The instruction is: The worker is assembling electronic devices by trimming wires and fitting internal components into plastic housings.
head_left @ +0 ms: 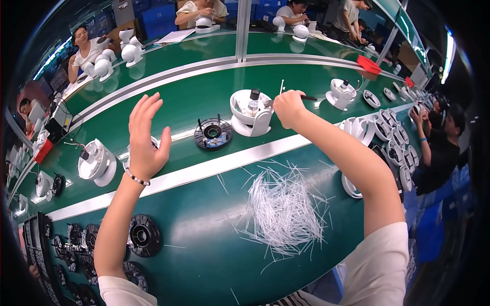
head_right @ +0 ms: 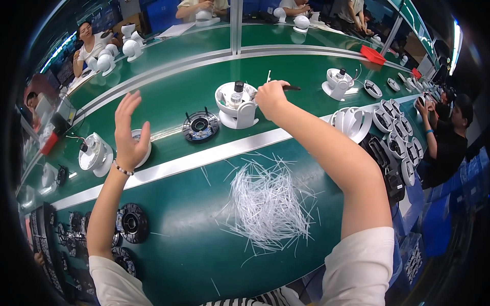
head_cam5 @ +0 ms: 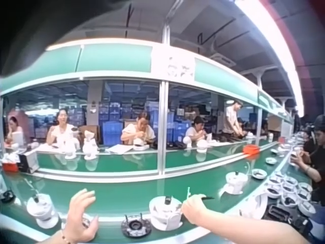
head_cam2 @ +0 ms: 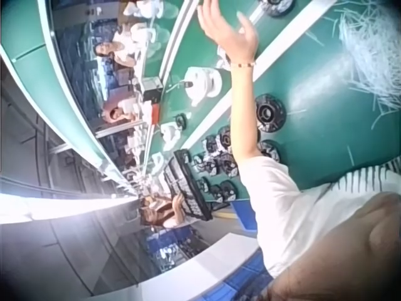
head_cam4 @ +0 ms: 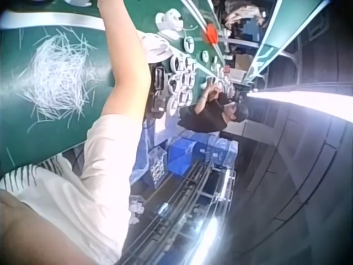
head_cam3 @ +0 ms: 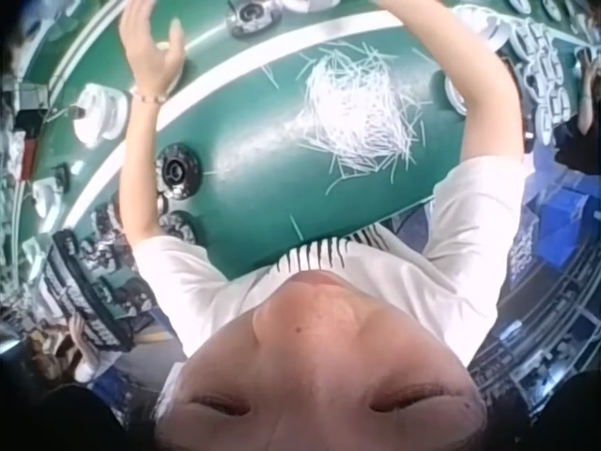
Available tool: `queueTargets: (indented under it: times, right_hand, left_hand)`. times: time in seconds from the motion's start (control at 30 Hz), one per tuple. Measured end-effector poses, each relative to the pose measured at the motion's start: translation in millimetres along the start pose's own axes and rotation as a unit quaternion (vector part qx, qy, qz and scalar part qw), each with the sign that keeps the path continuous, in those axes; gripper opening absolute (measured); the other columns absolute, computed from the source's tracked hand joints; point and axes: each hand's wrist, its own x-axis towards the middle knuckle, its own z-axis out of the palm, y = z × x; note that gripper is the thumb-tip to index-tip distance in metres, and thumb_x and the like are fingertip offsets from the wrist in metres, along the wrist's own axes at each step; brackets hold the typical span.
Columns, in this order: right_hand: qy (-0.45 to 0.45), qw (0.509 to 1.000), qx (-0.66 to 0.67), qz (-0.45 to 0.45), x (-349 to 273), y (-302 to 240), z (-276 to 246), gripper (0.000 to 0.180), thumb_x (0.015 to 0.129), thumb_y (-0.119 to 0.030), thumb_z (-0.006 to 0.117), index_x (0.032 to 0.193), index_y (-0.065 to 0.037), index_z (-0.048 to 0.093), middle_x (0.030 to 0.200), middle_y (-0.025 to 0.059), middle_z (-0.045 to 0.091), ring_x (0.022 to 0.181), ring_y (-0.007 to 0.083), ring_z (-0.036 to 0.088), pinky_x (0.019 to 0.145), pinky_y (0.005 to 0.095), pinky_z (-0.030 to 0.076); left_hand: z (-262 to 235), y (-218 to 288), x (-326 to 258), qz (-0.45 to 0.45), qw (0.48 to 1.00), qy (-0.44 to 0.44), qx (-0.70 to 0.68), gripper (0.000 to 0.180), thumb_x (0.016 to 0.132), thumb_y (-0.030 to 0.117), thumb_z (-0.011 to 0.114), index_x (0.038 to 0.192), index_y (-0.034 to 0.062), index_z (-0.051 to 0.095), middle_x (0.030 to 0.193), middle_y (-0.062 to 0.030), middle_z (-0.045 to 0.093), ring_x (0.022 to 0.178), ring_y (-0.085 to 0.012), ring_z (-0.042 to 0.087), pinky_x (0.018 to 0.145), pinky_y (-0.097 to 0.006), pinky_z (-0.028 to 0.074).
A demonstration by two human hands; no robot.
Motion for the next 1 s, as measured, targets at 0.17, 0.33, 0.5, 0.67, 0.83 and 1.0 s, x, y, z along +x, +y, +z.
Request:
queueTargets:
  times: [0.17,0.33,0.5,0.67,0.83,1.0]
  right_hand:
    - [-0.007,1.0,0.022,0.015,4,2,18,0.013,0.067,-0.01,0.063,0.079,-0.005,0.067,0.073,0.0109,0.063,0.071,0.0281,0.063,0.056,0.0458,0.053]
    - [0.017,0.991,0.126,0.038,2,15,35,0.012,0.066,-0.008,0.063,0.078,-0.005,0.066,0.078,0.012,0.063,0.075,0.0272,0.063,0.059,0.0427,0.053]
    - [0.109,0.891,0.379,0.225,-35,32,49,0.017,0.066,-0.014,0.066,0.08,-0.005,0.063,0.079,0.0159,0.061,0.074,0.0328,0.06,0.065,0.0399,0.049]
    - [0.227,0.843,0.426,0.237,-99,35,43,0.023,0.065,-0.015,0.067,0.084,-0.005,0.06,0.071,0.0156,0.06,0.067,0.0331,0.058,0.06,0.0405,0.046]
    - [0.226,0.815,0.497,0.194,-204,20,2,0.025,0.063,-0.012,0.069,0.082,-0.002,0.058,0.064,0.0146,0.056,0.056,0.0299,0.056,0.051,0.0328,0.043]
    - [0.125,0.718,0.658,0.19,-276,-25,-10,0.022,0.063,-0.007,0.069,0.081,0.0,0.059,0.059,0.0055,0.054,0.051,0.0098,0.051,0.049,0.0222,0.04]
  left_hand:
    - [-3,-7,-8,0.004,1.0,-0.005,0.004,0.048,0.069,0.0,0.052,0.116,0.002,0.044,0.123,-0.015,0.044,0.119,-0.0331,0.035,0.099,-0.039,0.028]
    - [-8,-8,-10,0.0,1.0,-0.001,0.008,0.048,0.069,0.001,0.052,0.116,0.0019,0.043,0.123,-0.0148,0.044,0.119,-0.0333,0.036,0.098,-0.039,0.028]
    - [-8,-7,-8,0.0,1.0,-0.002,-0.003,0.048,0.069,0.001,0.052,0.116,0.0017,0.043,0.123,-0.0149,0.044,0.118,-0.0336,0.037,0.098,-0.039,0.029]
    - [18,8,1,0.002,0.998,-0.021,-0.062,0.047,0.068,0.002,0.054,0.115,0.0012,0.045,0.12,-0.0164,0.046,0.115,-0.032,0.04,0.096,-0.037,0.032]
    - [104,10,-6,-0.014,0.974,-0.22,-0.057,0.05,0.064,0.004,0.056,0.113,0.0018,0.045,0.118,-0.0167,0.045,0.115,-0.0326,0.039,0.092,-0.039,0.038]
    - [160,24,-6,-0.069,0.932,-0.357,0.013,0.044,0.065,0.008,0.055,0.108,0.0049,0.05,0.121,-0.014,0.046,0.114,-0.029,0.042,0.089,-0.038,0.041]
